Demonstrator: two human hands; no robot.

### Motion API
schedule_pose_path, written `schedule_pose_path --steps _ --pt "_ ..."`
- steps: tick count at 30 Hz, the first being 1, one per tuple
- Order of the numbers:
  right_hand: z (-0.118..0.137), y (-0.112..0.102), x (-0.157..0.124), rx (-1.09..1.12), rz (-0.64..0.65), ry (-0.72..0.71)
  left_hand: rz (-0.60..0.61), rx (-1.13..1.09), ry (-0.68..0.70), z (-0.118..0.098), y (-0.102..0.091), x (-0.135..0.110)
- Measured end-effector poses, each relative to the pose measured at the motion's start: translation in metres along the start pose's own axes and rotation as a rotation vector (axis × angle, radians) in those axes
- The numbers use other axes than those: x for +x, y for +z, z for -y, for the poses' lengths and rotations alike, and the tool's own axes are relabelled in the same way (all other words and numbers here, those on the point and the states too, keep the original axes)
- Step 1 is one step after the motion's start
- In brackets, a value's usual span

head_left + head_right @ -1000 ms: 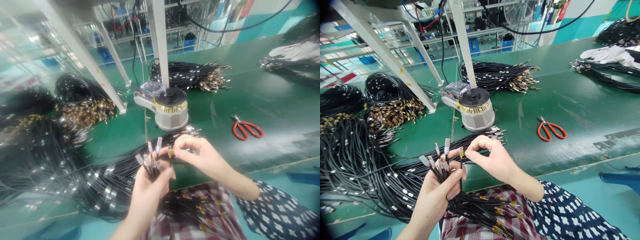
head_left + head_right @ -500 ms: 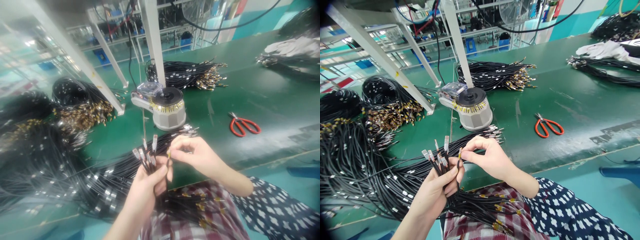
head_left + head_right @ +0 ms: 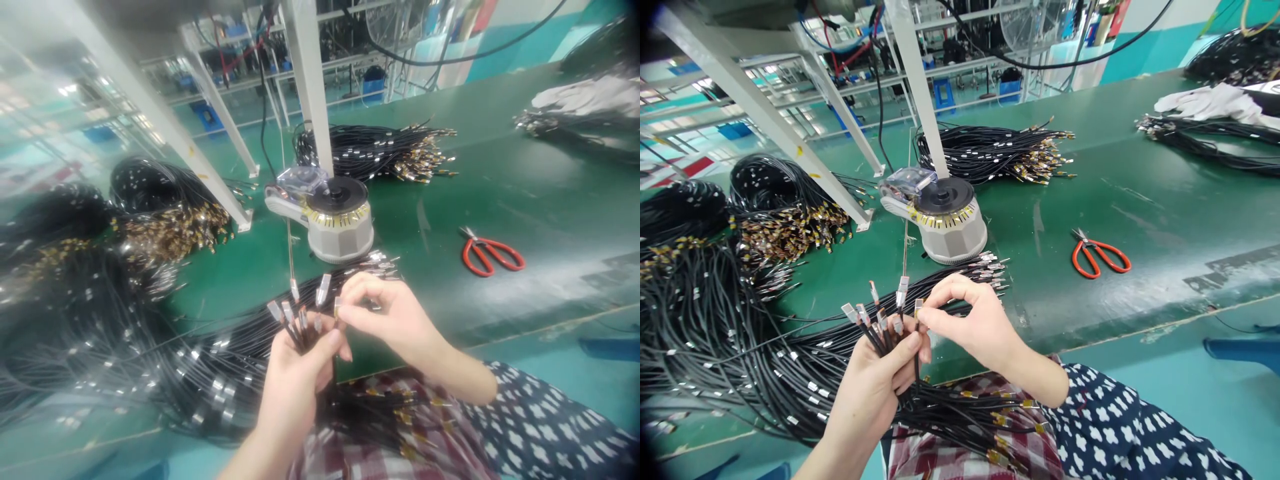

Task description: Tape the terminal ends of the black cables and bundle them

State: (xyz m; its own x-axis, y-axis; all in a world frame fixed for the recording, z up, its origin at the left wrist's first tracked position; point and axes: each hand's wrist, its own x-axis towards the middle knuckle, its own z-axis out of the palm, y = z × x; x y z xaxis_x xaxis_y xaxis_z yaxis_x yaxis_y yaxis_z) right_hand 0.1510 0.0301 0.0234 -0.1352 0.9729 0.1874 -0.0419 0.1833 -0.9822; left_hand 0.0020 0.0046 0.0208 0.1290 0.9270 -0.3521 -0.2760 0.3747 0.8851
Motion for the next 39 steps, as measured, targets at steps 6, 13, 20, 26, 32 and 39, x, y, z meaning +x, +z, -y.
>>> schedule_pose_path --steps 6,13,20,26,32,39 --pt "-0.009 -0.007 0.008 0.272 0.169 0.196 0.207 -0.039 -0.013 0.002 -0.011 0.003" --pt "-0.019 -0.012 0.012 0.373 0.332 0.110 0.345 -0.137 -0.157 -0.001 -0.016 0.007" --pt "-0.015 -0.030 0.018 0.104 0.227 0.088 0.235 -0.123 -0.062 -0.001 -0.009 0.010" --pt "-0.013 -0.045 0.021 0.108 0.359 0.035 0.149 -0.127 -0.029 -0.002 -0.008 0.010" --pt "0.000 -0.039 0.017 -0.227 0.232 -0.022 0.065 -0.036 0.006 0.000 -0.008 0.012" --pt "0.000 -0.010 0.008 -0.320 0.061 -0.007 0.027 -0.050 -0.010 -0.001 -0.005 0.011"
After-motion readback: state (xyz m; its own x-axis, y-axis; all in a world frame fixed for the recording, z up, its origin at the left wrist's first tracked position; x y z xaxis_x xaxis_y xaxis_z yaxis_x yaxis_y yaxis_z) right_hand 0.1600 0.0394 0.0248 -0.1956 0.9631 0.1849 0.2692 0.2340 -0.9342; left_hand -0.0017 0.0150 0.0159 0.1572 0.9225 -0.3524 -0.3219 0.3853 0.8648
